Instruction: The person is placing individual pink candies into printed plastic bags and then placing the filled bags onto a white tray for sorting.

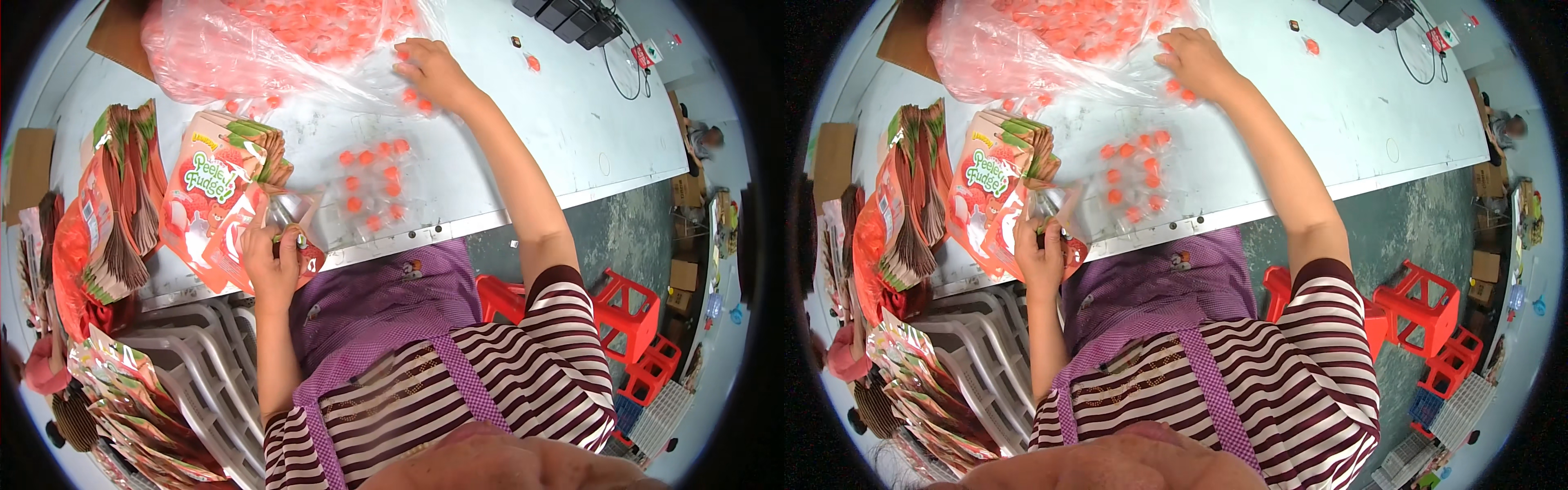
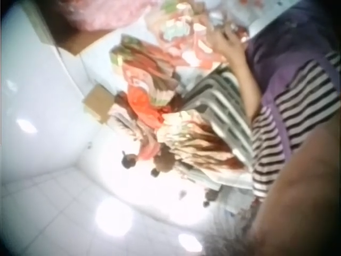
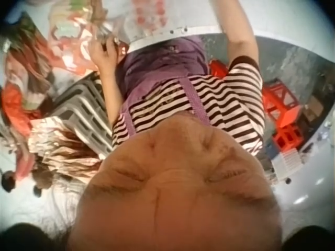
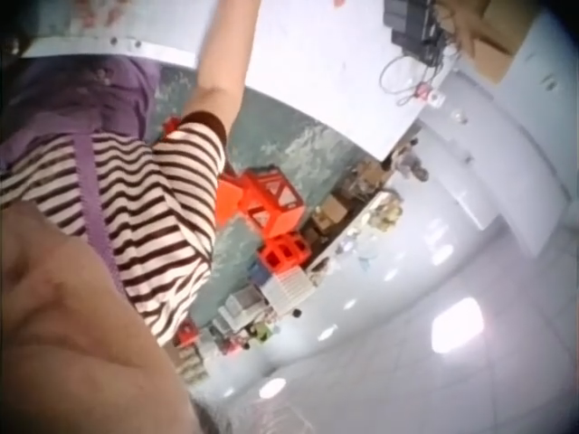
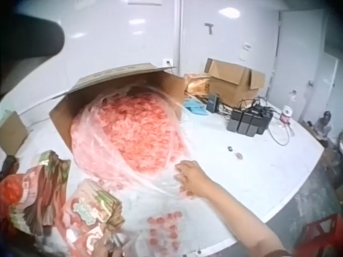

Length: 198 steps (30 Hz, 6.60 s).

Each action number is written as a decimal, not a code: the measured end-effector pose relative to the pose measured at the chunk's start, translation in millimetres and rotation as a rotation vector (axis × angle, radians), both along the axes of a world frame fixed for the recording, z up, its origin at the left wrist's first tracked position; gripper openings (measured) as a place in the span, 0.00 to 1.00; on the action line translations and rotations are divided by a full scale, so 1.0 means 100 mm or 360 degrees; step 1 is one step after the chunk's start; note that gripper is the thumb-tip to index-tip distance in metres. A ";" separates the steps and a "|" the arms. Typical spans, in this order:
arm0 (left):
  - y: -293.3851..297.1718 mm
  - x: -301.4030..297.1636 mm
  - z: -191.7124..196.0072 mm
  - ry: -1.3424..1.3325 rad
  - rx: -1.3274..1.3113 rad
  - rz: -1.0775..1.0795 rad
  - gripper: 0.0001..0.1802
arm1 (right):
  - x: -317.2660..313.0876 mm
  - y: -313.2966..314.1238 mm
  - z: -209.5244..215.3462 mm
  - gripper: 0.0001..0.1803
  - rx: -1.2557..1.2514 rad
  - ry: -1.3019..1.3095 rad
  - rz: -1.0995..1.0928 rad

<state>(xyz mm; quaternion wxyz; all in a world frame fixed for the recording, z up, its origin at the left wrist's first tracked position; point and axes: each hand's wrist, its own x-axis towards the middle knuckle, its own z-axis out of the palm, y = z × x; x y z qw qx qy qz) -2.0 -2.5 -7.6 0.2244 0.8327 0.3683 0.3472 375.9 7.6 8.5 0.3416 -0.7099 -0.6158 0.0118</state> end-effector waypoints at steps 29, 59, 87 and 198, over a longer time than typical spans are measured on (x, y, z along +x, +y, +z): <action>-0.03 0.06 0.09 0.0056 0.0092 -0.0019 0.10 | 0.15 0.40 0.00 0.12 -0.0248 -0.0387 -0.0115; -0.02 0.06 0.13 0.0107 0.0049 -0.0016 0.11 | 0.77 0.47 0.00 0.21 -0.0387 -0.0211 -0.0221; -0.02 0.08 0.13 0.0126 0.0063 0.0014 0.11 | 0.18 -0.42 0.21 0.11 -0.0414 -0.0224 0.0306; -0.19 -0.11 0.75 -0.0825 -0.0584 -0.0731 0.05 | -2.04 -0.82 0.63 0.36 0.0552 0.0253 0.1253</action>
